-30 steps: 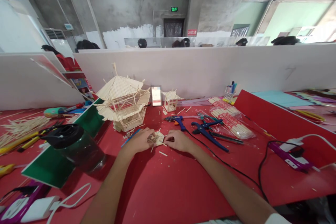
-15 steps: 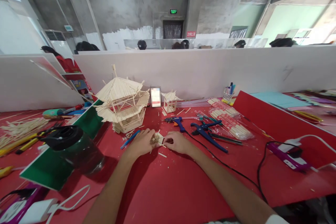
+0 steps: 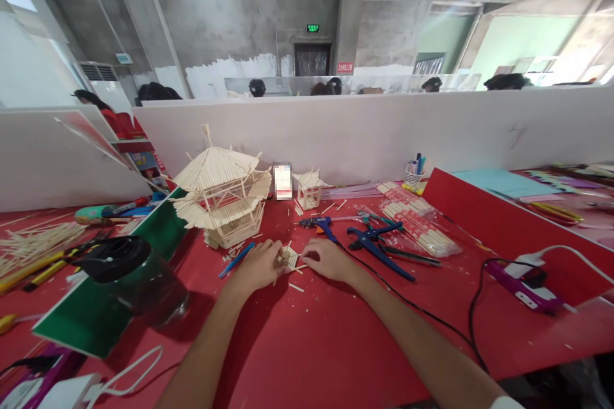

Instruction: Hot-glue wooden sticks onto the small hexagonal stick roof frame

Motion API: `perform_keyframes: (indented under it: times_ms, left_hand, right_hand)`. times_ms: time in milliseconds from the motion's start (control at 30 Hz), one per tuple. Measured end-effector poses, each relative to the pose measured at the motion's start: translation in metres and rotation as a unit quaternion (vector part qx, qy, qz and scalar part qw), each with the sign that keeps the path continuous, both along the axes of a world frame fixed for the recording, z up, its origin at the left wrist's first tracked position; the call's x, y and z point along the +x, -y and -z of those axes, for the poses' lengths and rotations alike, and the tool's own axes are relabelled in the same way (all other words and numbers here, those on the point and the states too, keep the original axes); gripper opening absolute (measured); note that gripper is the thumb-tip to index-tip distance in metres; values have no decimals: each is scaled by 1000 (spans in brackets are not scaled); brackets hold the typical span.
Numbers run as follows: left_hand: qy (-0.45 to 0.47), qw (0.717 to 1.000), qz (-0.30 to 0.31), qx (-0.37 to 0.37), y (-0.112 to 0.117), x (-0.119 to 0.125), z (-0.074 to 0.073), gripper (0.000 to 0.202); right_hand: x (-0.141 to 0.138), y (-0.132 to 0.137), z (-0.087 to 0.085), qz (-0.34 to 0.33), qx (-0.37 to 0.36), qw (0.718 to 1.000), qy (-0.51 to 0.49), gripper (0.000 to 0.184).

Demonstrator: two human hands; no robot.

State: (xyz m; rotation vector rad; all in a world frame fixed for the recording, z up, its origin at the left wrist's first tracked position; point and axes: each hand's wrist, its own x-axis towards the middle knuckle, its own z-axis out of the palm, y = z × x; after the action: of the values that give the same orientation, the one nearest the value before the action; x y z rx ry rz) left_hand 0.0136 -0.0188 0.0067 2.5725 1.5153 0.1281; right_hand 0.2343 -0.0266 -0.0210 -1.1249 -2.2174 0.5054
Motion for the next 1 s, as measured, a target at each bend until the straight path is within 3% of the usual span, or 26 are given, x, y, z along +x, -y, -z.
perform_keyframes:
  times_ms: [567, 700, 833, 1000]
  left_hand:
    - [-1, 1000, 16, 24, 4, 0, -2, 39]
    - [10, 1000, 8, 25, 3, -3, -9, 29]
    - [-16, 994, -86, 62, -2, -15, -18, 19]
    - [-103, 969, -219, 56, -6, -35, -22, 32]
  right_hand:
    - [-2, 2, 4, -29, 25, 997, 61, 10]
    - [-2, 2, 4, -40, 28, 996, 72, 9]
    - [-3, 2, 2, -36, 18, 996, 81, 11]
    - [-3, 4, 0, -28, 22, 995, 94, 14]
